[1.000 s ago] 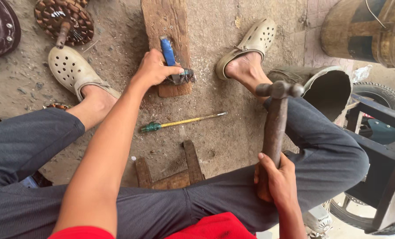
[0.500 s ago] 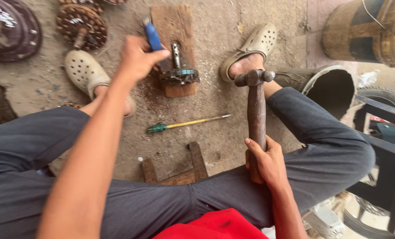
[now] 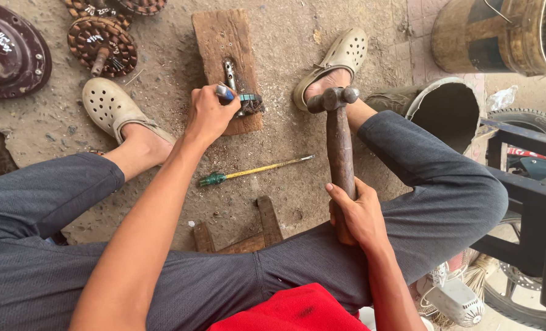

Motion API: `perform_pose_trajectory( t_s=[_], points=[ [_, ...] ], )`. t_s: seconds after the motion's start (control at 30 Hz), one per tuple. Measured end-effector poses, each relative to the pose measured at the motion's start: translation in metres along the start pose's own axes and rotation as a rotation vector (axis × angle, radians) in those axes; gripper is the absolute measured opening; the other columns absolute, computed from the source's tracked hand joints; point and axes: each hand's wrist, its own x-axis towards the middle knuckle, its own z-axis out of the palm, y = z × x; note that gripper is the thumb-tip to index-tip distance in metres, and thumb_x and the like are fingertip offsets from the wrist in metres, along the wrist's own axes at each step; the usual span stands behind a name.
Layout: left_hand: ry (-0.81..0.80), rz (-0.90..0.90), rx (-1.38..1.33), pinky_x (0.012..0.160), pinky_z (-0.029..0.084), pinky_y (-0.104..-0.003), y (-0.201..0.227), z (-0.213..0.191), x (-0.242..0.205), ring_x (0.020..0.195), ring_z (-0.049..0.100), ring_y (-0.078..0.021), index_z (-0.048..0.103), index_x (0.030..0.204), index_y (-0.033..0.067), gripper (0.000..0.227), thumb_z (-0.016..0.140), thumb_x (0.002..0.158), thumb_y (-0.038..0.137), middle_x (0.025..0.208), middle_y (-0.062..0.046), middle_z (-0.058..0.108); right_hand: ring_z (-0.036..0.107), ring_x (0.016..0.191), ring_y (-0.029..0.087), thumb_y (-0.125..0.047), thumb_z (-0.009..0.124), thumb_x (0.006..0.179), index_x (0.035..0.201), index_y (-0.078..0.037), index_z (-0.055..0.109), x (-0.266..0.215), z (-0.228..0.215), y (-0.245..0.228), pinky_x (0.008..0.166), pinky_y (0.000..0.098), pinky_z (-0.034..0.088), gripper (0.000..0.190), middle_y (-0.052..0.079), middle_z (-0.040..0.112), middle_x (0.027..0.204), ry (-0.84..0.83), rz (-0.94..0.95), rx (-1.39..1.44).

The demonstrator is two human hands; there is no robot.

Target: The person sits on the floor and uses a hammer and a blue-handled tool to repeatedly strike and adjust a small metal component mounted on a wooden block. The person frequently repositions the tool and taps the metal part throughout the clip.

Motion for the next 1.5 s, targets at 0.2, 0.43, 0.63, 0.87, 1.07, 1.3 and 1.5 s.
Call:
perform_pose_trajectory(
  t_s=[0.2, 0.43, 0.63, 0.87, 1.07, 1.3, 1.5],
  points=[
    [0.075, 0.325, 0.160, 0.081, 0.059, -0.042, -0.003, 0.000, -0.010, 0.091, 0.073, -0.0343, 0.071, 0.124, 0.0030, 0.035, 0.074, 0.094, 0.022, 0.107, -0.024, 0.073, 0.057, 0.047, 0.013, -0.027, 0.068, 0.094, 0.091, -0.002, 0.059, 0.003, -0.001, 0.010, 0.045, 0.0302, 0.045, 0.027, 0.005, 0.060, 0.059, -0.011, -0.007, 0.008],
    [-0.132, 0.030, 0.185, 0.099, 0.054, -0.050, 0.000, 0.014, -0.024, 0.112, 0.066, -0.0407, 0.045, 0.152, 0.0070, 0.066, 0.069, 0.094, 0.029, 0.133, -0.027, 0.061, 0.072, 0.054, 0.026, -0.030, 0.071, 0.090, 0.114, -0.001, 0.060, 0.002, 0.000, -0.019, 0.056, 0.0402, 0.054, 0.040, 0.017, 0.068, 0.061, -0.073, -0.337, -0.434],
    [-0.257, -0.215, 0.152, 0.097, 0.054, -0.052, -0.036, 0.039, -0.018, 0.112, 0.064, -0.0387, 0.046, 0.149, 0.0096, 0.051, 0.062, 0.105, 0.032, 0.122, -0.023, 0.062, 0.073, 0.071, 0.041, -0.027, 0.070, 0.090, 0.131, 0.000, 0.048, 0.027, 0.001, -0.019, 0.063, 0.0462, 0.056, 0.054, 0.022, 0.072, 0.079, -0.121, -0.834, -0.515],
    [-0.014, 0.082, 0.064, 0.093, 0.054, -0.051, -0.034, 0.030, -0.005, 0.107, 0.065, -0.0430, 0.054, 0.141, -0.0004, 0.056, 0.063, 0.089, 0.018, 0.118, -0.021, 0.068, 0.069, 0.069, 0.042, -0.027, 0.077, 0.084, 0.123, -0.006, 0.054, 0.026, 0.002, -0.076, 0.063, 0.0511, 0.055, 0.050, 0.024, 0.070, 0.073, -0.190, -0.591, -0.985],
    [-0.045, 0.062, 0.047, 0.087, 0.057, -0.051, -0.028, 0.021, -0.033, 0.098, 0.067, -0.0443, 0.053, 0.141, -0.0025, 0.052, 0.064, 0.100, 0.029, 0.113, -0.029, 0.064, 0.070, 0.065, 0.034, -0.024, 0.075, 0.082, 0.112, -0.002, 0.057, 0.007, 0.012, -0.066, 0.059, 0.0463, 0.056, 0.041, 0.019, 0.070, 0.069, -0.102, -0.622, -0.662],
    [-0.053, 0.058, 0.144, 0.087, 0.055, -0.054, -0.037, 0.033, -0.017, 0.102, 0.065, -0.0470, 0.052, 0.142, 0.0011, 0.061, 0.064, 0.096, 0.040, 0.117, -0.029, 0.063, 0.069, 0.066, 0.040, -0.029, 0.073, 0.084, 0.117, -0.005, 0.057, 0.031, 0.017, -0.087, 0.063, 0.0513, 0.055, 0.044, 0.022, 0.070, 0.070, -0.084, -0.571, -0.668],
    [-0.098, 0.061, 0.239, 0.087, 0.056, -0.053, -0.042, 0.033, -0.013, 0.104, 0.066, -0.0450, 0.050, 0.148, 0.0032, 0.066, 0.064, 0.097, 0.042, 0.120, -0.031, 0.062, 0.066, 0.072, 0.045, -0.023, 0.080, 0.084, 0.113, -0.002, 0.059, 0.026, 0.018, -0.085, 0.064, 0.0527, 0.052, 0.041, 0.024, 0.068, 0.075, -0.063, -0.759, -0.844]
  ],
)
